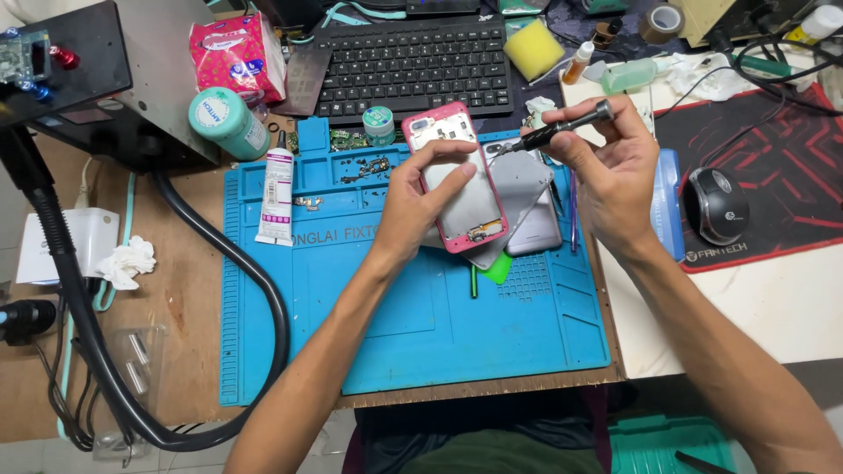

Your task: A person disassembles a mobile phone by removing internal screws with a screwdriver and prying the casing apart.

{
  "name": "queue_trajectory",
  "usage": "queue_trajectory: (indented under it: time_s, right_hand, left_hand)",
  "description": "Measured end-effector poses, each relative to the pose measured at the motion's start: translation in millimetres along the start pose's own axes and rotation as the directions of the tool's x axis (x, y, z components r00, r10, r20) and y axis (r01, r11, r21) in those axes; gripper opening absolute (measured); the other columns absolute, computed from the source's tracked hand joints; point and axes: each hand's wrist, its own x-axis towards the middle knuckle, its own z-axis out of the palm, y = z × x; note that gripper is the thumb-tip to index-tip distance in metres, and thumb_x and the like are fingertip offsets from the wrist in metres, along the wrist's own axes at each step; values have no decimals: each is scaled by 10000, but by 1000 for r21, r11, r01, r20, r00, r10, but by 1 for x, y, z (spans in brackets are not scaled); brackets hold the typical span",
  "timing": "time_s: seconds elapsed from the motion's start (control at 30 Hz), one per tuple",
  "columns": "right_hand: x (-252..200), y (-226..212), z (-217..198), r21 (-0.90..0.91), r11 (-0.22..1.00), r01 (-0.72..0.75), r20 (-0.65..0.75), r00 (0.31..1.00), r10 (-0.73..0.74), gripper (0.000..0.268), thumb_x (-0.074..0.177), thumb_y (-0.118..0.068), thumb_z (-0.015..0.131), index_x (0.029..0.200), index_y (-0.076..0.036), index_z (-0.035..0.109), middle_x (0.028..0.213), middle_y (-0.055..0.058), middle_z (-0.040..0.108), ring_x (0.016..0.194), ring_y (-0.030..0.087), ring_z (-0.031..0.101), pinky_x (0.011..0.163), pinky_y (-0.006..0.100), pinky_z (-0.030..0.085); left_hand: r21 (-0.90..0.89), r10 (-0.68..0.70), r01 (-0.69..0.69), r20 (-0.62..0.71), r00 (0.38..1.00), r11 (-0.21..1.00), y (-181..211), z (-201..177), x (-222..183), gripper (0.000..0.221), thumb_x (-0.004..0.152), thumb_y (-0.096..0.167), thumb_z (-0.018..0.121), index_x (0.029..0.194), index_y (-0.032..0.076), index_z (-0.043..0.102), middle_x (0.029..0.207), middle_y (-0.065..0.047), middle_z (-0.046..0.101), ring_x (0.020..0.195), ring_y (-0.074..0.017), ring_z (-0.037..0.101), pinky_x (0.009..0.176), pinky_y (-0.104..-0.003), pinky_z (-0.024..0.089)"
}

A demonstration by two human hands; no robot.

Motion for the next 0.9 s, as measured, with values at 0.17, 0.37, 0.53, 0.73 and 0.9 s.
queue_trajectory:
  time_s: [0.17,0.37,0.53,0.73,0.9]
  right_hand:
    - [-6,0,5,95,993,-71,0,997,71,263,998,-63,712,1169,20,530,1165,214,691,1054,310,758,945,405,677]
    - [-6,-1,10,80,995,-60,-1,998,60,259,987,-33,714,1161,37,535,1163,241,691,1054,323,754,941,425,673]
    - [-3,-3,17,58,998,-21,-1,1000,21,260,988,-33,720,1158,41,538,1137,239,694,1048,316,755,935,416,667]
    - [9,4,22,-65,995,72,57,996,-68,233,1010,-13,720,1157,55,553,1122,214,689,1067,280,736,941,404,656]
    - [20,-5,39,-78,995,55,82,995,-49,220,1029,-41,720,1140,-60,531,1090,85,595,1010,212,697,975,326,640]
  left_hand:
    - [1,-21,21,54,998,1000,4,3,-2,212,928,269,774,1114,168,754,1015,-75,762,939,-154,700,799,-336,586]
    - [-8,-58,58,42,997,998,-6,-1,0,151,929,274,768,1019,154,767,923,-64,769,856,-139,718,742,-318,589]
    - [-60,-74,73,-10,997,996,-7,-1,0,127,933,240,755,982,123,764,868,-48,761,824,-114,710,720,-299,590]
    - [-90,-77,72,-56,995,993,-6,-7,4,144,933,244,751,977,107,755,845,-53,749,773,-123,719,693,-295,596]
    - [-33,-24,22,-72,997,999,17,-3,-1,116,949,215,696,930,102,711,921,20,700,859,-64,606,768,-200,480]
